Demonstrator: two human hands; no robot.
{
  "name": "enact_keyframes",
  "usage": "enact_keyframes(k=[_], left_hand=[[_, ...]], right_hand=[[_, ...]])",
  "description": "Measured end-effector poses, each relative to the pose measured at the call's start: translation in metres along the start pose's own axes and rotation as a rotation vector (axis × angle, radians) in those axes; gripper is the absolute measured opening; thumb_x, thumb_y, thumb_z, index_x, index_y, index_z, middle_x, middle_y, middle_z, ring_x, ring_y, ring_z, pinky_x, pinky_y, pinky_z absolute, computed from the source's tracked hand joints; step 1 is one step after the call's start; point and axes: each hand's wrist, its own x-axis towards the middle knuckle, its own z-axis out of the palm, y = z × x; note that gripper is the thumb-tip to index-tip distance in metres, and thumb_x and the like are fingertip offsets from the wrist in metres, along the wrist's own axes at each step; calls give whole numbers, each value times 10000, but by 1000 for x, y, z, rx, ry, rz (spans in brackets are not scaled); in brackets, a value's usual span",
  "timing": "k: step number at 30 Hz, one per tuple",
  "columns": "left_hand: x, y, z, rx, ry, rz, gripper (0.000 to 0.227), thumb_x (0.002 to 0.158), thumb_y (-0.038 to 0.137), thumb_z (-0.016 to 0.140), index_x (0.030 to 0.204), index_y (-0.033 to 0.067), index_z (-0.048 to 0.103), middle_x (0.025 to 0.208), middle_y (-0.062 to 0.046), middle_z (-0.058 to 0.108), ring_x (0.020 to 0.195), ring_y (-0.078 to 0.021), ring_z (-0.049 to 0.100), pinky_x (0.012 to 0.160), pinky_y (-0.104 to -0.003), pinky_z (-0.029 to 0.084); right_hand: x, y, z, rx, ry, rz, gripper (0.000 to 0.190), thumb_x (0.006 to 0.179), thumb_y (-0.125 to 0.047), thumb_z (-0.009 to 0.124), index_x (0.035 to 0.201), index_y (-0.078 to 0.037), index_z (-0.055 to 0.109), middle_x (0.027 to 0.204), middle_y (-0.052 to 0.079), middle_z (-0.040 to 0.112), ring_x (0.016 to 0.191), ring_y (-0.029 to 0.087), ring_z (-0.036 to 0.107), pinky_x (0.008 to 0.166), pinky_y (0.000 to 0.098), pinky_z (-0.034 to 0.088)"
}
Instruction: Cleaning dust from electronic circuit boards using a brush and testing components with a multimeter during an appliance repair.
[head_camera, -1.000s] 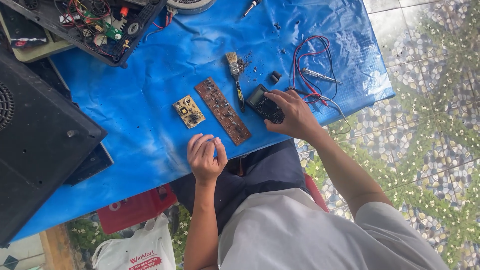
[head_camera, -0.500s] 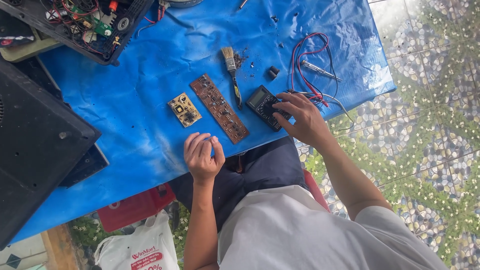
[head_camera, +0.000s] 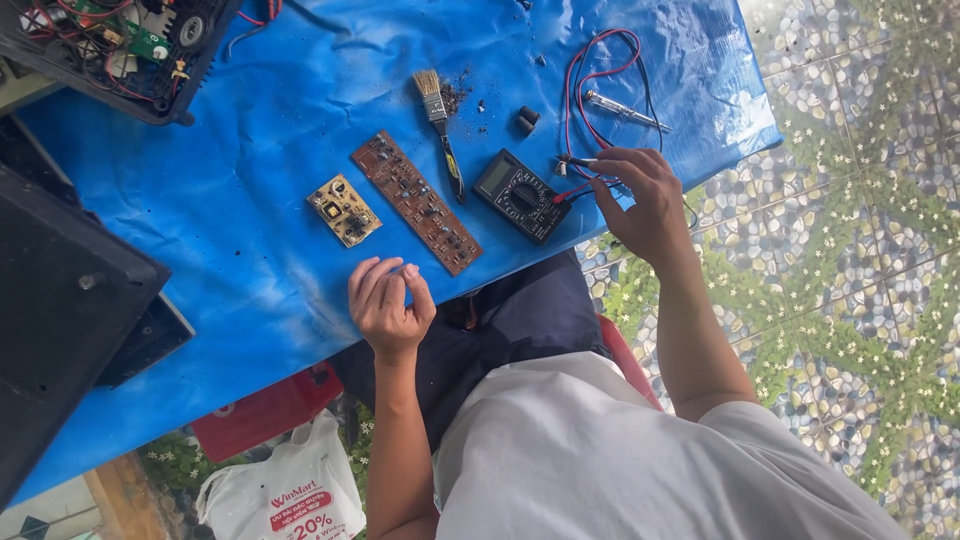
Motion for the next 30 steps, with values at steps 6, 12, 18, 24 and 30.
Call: enact_keyframes(k=[6,12,18,24,30], left_hand=[[-1,-1,1,7,14,-3,237,970,46,617,761,43,728,650,-57,697,765,-241,773,845,-453,625],[-1,-1,1,3,19,1,236,975,49,619,771,34,735,640,-72,693,751,-255,773,830,-463,627],[-1,-1,2,-6,21,-4,235,967,42,626,757,50,729,642,-60,698,761,-250,777,833,-457,623],[0,0,2,-5,16,-2,237,977,43,616,768,41,727,649,-64,700,765,-247,774,840,-455,622],[-1,0,1,-4,16,3,233,970,35,617,764,38,724,653,-69,700,764,-252,776,836,-454,622]], right_hand=[[-6,-10,-3,9,-60,39,109,948,-42,817,1056,-56,821,1029,153,765,1027,390,717,869,505,527],[-6,-20,-1,-3,-82,24,103,949,-43,815,1051,-44,828,1027,178,758,1064,407,689,937,530,496],[-15,-20,13,12,-74,-90,286,884,-53,833,1159,-118,792,1183,169,717,1184,425,619,1029,599,438],[-14,-22,17,51,-57,-116,295,889,-36,819,1174,-108,784,1178,179,711,1176,428,617,1053,612,435],[-21,-22,38,-18,-45,-123,205,930,-184,836,1128,-155,793,1059,109,686,1006,321,625,945,520,477]])
